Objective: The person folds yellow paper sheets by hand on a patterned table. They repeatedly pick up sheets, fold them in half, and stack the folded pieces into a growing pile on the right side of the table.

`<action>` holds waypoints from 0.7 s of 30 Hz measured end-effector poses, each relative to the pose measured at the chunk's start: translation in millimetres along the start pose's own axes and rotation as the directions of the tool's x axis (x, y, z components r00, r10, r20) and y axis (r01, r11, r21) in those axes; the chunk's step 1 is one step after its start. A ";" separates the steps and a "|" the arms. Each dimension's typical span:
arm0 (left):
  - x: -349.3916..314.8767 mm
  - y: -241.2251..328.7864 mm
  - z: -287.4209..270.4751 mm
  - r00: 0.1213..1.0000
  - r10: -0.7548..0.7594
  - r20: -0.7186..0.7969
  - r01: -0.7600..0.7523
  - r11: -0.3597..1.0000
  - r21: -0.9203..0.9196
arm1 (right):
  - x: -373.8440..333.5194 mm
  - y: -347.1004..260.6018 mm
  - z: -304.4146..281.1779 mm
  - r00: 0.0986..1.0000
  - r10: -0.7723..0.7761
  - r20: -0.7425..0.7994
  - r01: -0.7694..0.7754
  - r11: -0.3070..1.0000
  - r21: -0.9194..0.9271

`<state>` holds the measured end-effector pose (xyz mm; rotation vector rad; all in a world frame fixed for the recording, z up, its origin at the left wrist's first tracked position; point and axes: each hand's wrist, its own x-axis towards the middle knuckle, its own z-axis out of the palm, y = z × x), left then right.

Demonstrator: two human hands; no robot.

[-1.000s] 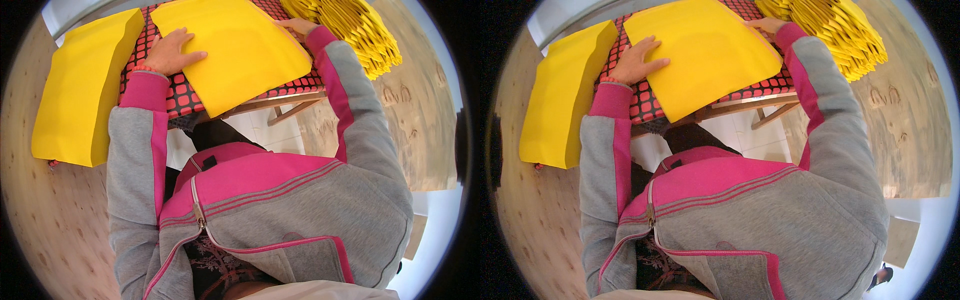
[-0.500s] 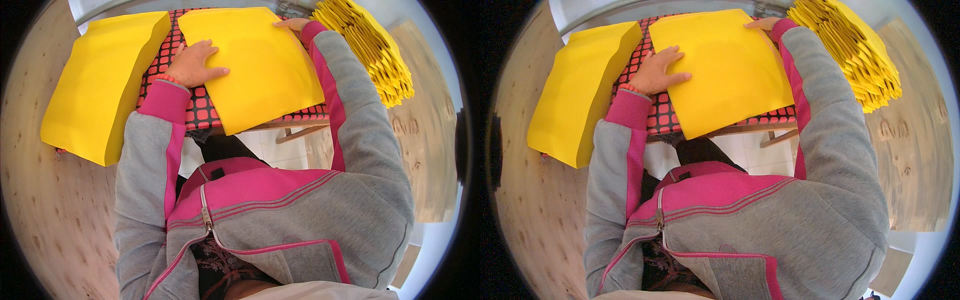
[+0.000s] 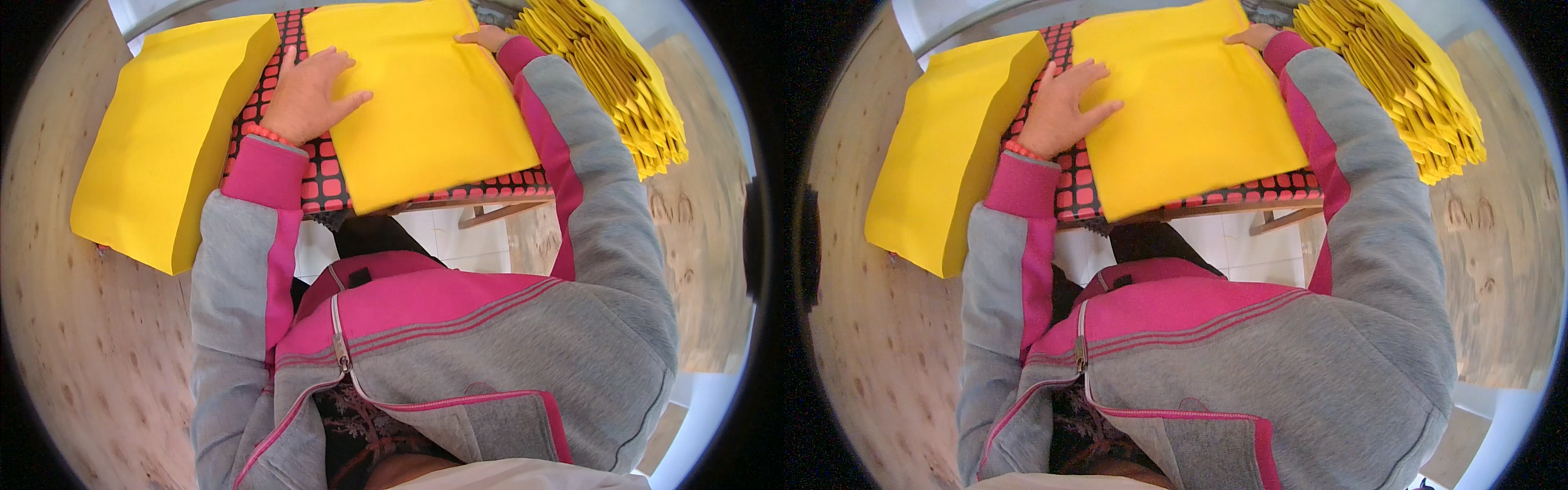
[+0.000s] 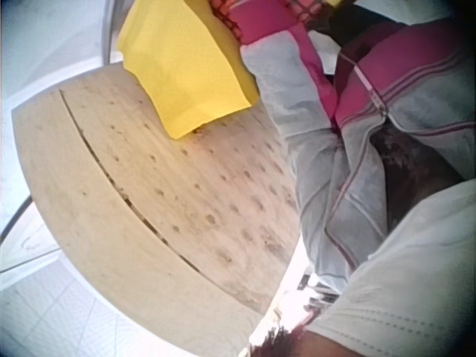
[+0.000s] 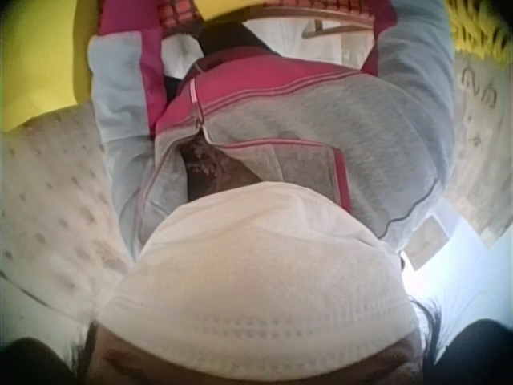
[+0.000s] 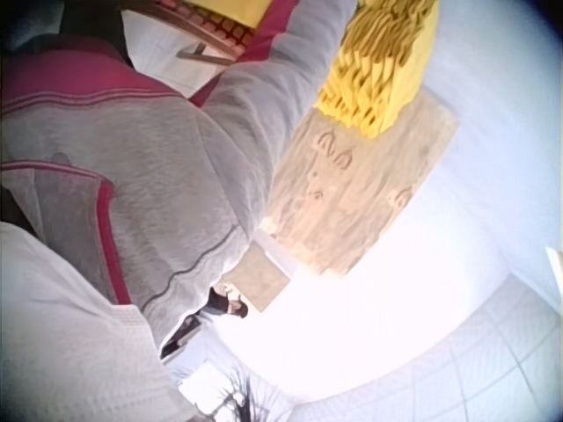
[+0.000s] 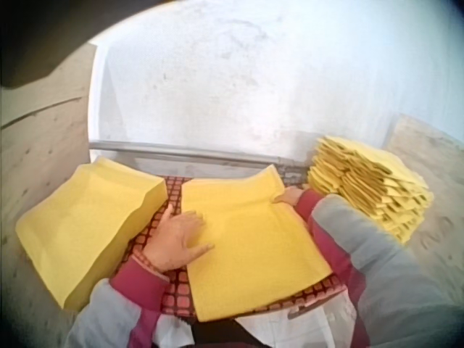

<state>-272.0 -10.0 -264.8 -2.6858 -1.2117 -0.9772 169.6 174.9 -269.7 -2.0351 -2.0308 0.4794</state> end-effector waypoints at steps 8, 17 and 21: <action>-27.3 19.9 -27.7 0.932 -0.011 -0.362 0.037 0.997 0.065 | -99.5 -18.1 17.3 0.908 0.417 0.043 -0.145 0.217 0.965; -70.3 118.2 -31.4 0.970 0.068 -0.235 -0.034 0.988 0.148 | -241.0 -71.1 41.7 0.965 0.222 0.141 -0.151 0.028 0.988; -65.2 139.2 -12.9 0.986 0.049 -0.159 0.004 0.948 0.318 | -283.9 -87.8 53.5 0.970 0.177 0.164 -0.162 -0.025 0.986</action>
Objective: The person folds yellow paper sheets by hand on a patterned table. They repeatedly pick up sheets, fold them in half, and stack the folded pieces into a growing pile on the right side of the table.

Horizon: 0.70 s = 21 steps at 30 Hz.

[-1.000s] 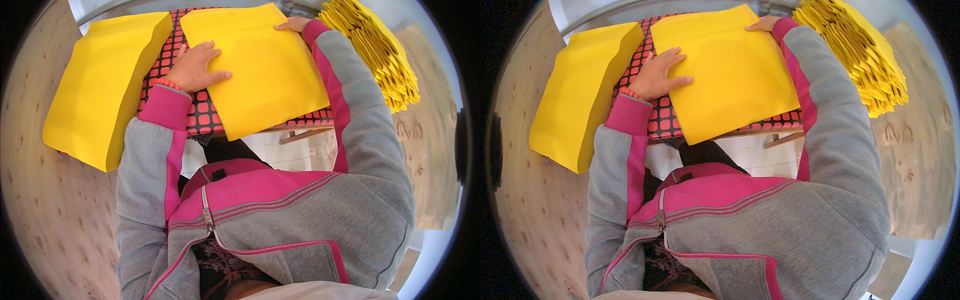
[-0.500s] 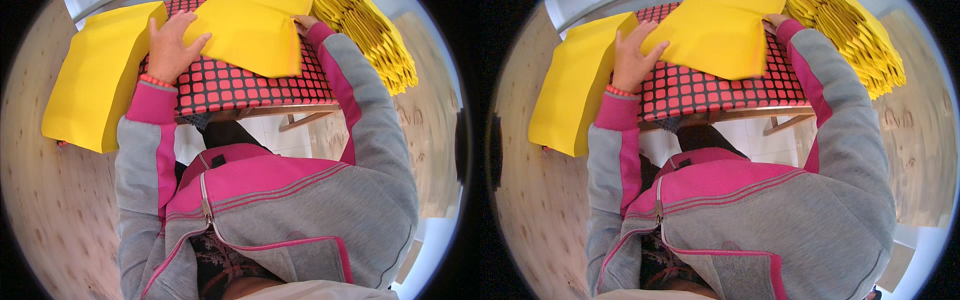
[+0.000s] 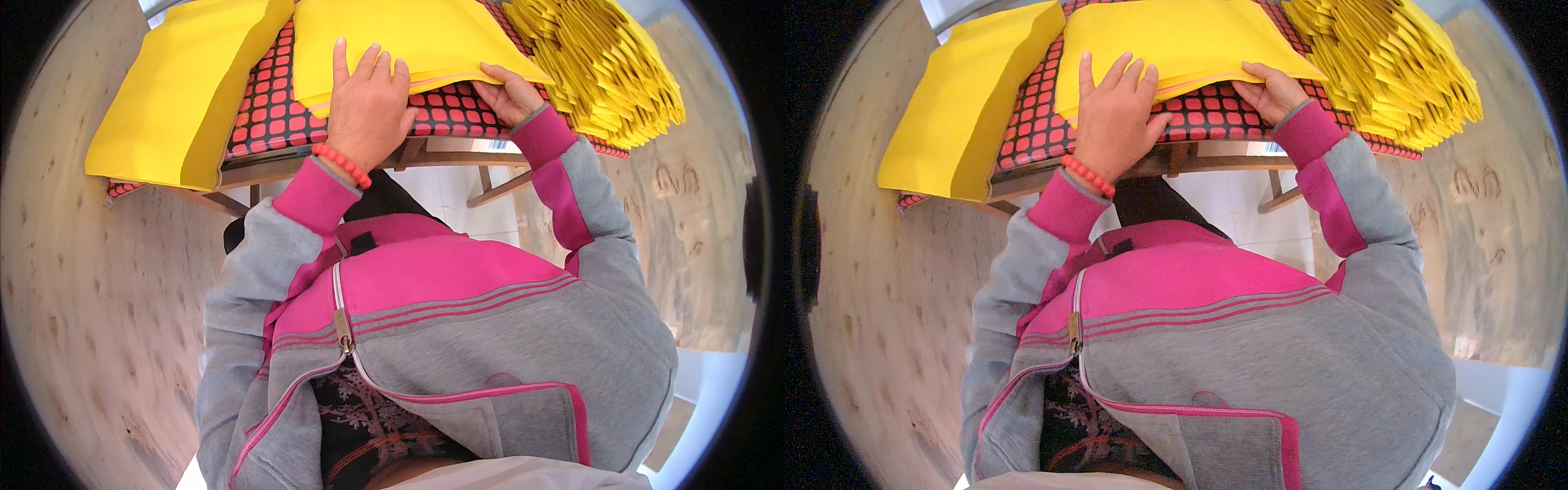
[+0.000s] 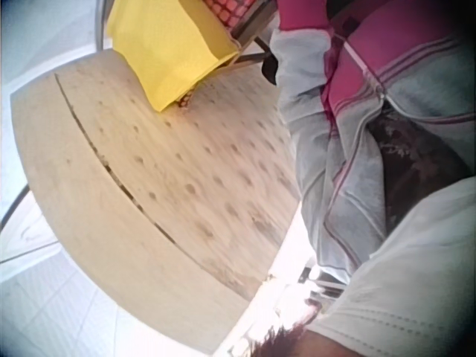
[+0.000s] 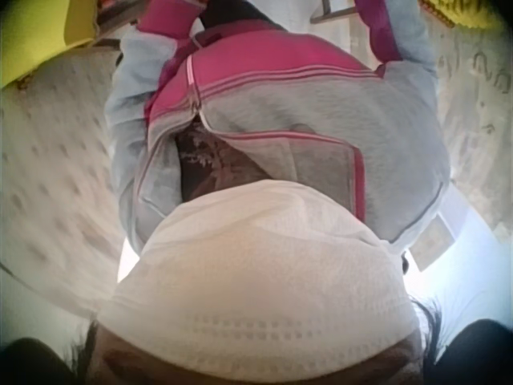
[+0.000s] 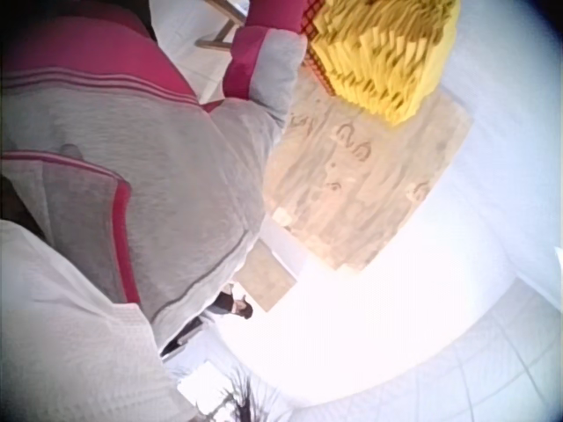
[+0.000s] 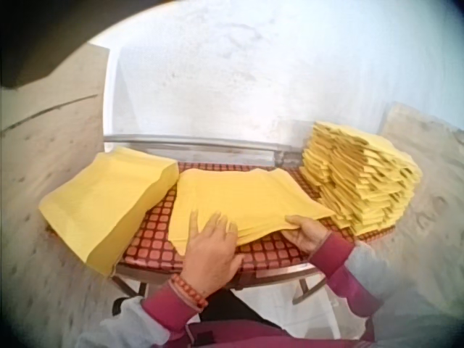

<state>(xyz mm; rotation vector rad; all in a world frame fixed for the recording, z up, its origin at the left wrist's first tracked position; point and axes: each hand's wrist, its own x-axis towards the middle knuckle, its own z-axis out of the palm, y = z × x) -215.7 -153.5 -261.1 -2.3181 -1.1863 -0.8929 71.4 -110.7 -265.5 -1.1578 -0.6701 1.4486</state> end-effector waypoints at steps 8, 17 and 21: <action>0.4 -10.8 8.4 0.988 0.046 0.148 -0.060 0.994 0.090 | -61.9 -7.3 1.8 0.935 0.300 0.190 -0.304 0.953 -0.012; 4.1 -17.0 -9.9 0.973 0.151 0.177 -0.141 0.988 -0.066 | -109.4 25.2 55.5 0.392 -0.503 0.770 0.834 -0.158 -0.528; 12.0 -19.8 -16.0 0.960 0.159 0.231 -0.139 0.985 -0.099 | -73.8 36.7 49.8 0.472 -0.465 0.748 0.744 -0.244 -0.622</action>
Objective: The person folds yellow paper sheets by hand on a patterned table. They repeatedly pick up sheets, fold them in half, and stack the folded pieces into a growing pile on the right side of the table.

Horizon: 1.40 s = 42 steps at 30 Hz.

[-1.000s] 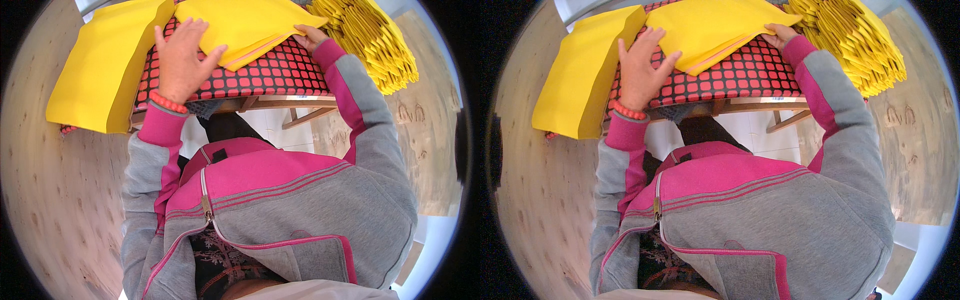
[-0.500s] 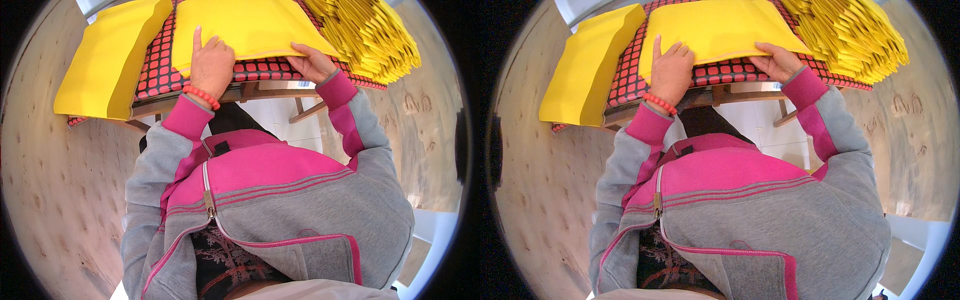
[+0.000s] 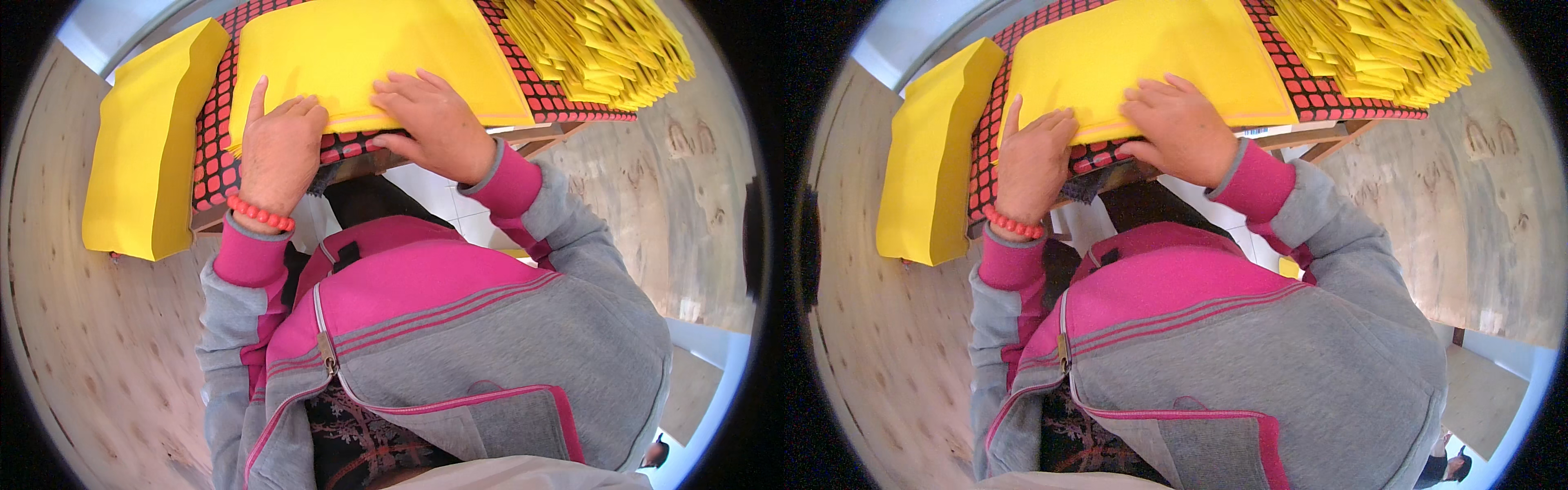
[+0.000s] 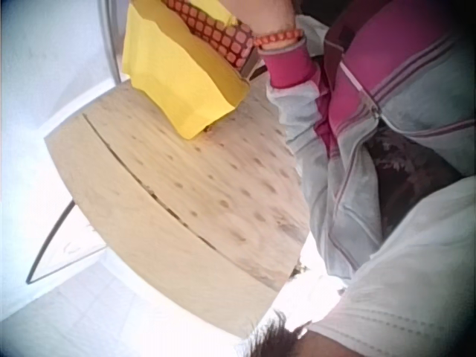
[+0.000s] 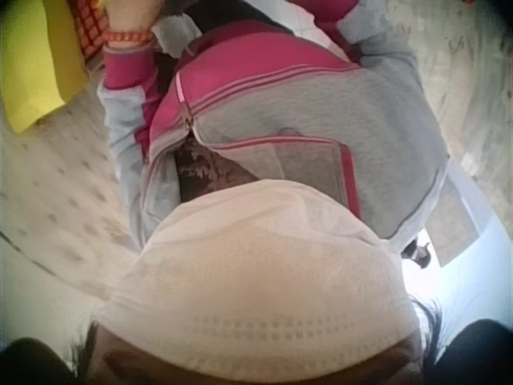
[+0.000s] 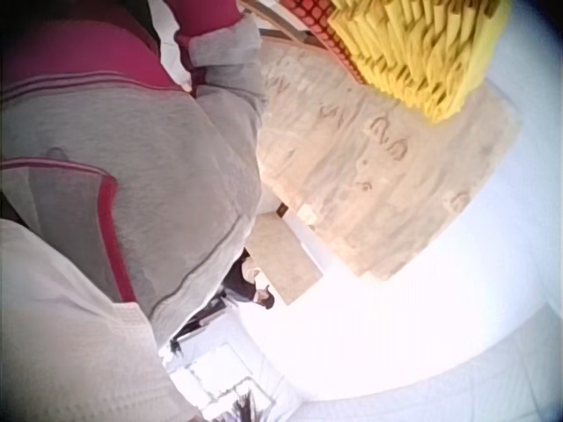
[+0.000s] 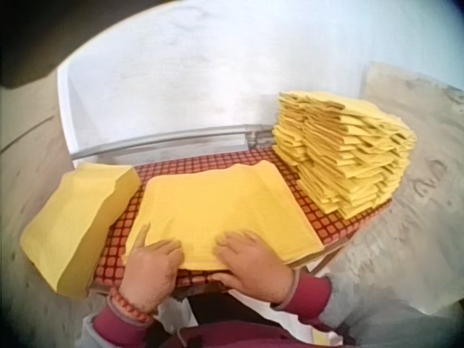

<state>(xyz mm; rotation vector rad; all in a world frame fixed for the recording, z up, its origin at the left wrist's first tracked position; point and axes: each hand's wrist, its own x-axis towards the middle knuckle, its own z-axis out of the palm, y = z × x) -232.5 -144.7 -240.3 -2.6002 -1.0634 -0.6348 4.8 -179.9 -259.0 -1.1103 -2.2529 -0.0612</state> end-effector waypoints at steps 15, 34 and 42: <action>-14.4 -95.8 -13.5 0.856 -0.262 0.446 0.481 0.719 -0.501 | -54.3 116.8 -78.6 0.894 0.377 0.241 -0.447 0.786 0.427; 6.7 -113.4 29.5 0.763 -0.538 0.358 0.526 0.196 -0.828 | -20.3 165.4 -57.3 0.912 0.408 -0.034 -0.376 0.867 0.328; 5.7 -116.9 48.9 0.805 -0.583 0.113 0.546 0.652 -0.526 | -13.0 158.2 -44.8 0.888 0.435 -0.147 -0.443 0.896 -0.027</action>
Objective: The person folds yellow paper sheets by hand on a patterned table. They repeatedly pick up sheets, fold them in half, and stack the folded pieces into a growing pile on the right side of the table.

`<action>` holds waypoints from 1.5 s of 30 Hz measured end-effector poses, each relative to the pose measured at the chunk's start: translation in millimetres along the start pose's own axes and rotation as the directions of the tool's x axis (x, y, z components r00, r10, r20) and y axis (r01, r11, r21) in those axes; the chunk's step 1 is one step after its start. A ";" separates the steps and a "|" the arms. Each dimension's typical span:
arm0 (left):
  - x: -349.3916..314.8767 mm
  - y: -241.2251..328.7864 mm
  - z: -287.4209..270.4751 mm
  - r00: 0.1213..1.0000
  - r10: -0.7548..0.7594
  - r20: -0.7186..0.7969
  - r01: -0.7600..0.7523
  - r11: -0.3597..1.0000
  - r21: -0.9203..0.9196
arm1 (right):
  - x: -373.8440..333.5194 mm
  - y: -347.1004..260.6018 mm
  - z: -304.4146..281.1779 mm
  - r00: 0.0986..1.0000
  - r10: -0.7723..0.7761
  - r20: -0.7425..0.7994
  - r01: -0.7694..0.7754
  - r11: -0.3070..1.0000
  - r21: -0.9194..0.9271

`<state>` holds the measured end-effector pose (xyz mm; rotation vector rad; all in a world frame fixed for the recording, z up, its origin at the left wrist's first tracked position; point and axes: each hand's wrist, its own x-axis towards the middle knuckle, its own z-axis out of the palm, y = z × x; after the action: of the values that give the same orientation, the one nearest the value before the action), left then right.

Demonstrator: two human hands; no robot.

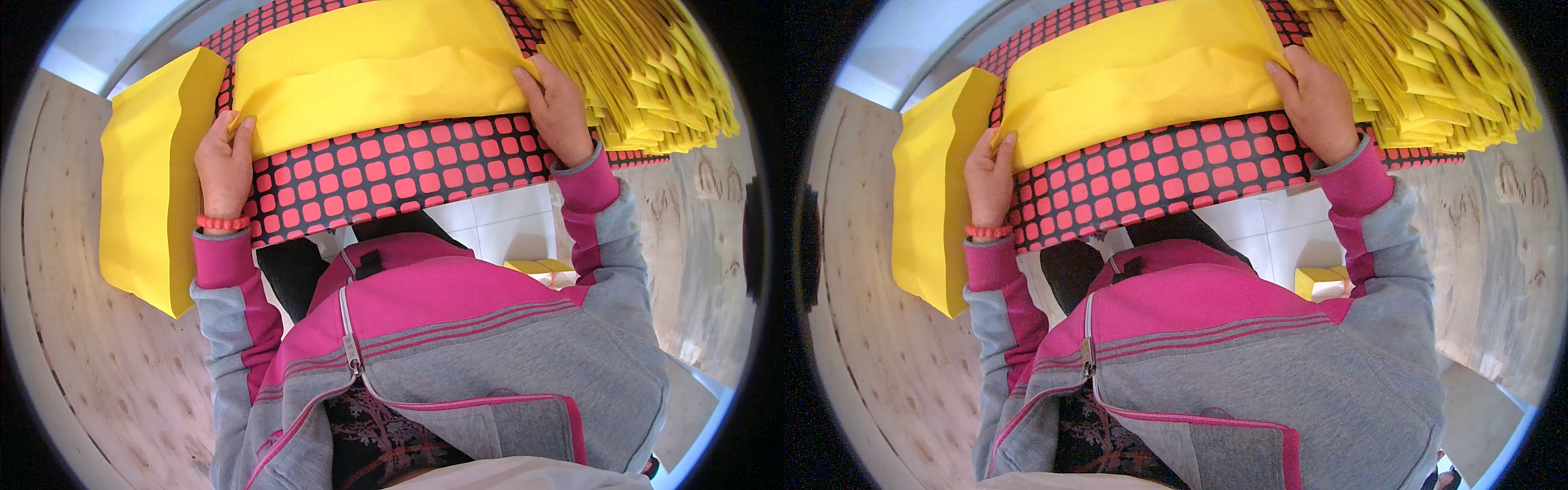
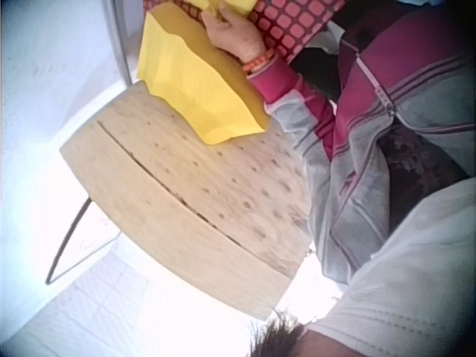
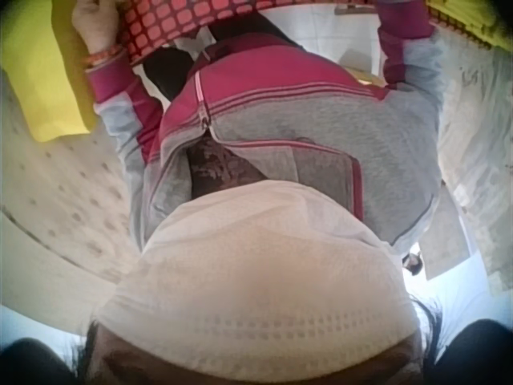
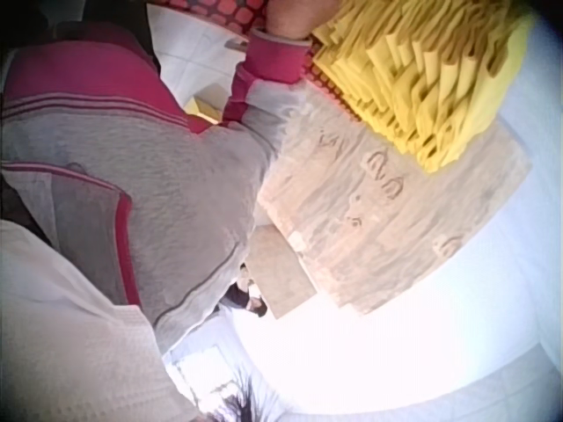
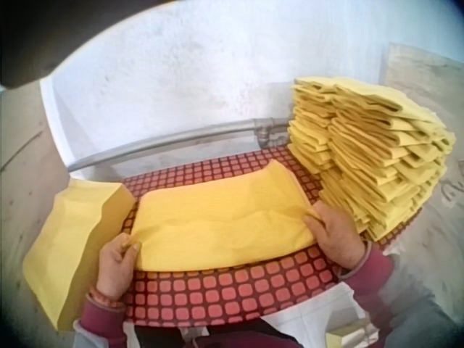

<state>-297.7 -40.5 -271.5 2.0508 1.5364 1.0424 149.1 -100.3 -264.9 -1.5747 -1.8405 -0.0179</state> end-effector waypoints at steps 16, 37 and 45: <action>-16.4 17.2 0.7 0.991 0.088 -0.102 -0.051 0.946 0.321 | 5.2 10.8 14.9 0.999 0.035 0.019 -0.030 0.981 -0.191; -17.7 17.1 1.3 0.991 0.049 -0.121 -0.011 0.955 0.298 | -14.0 -1.2 -1.8 0.953 0.297 0.055 -0.298 0.893 0.338; -15.7 8.7 -0.4 0.991 0.069 -0.115 -0.035 0.960 0.276 | -5.4 -0.5 2.5 0.980 0.199 0.016 -0.199 0.975 0.098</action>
<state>-294.3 -58.2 -270.6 2.2577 1.7854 1.0431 147.5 -104.0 -269.3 -1.6823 -1.6538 0.1670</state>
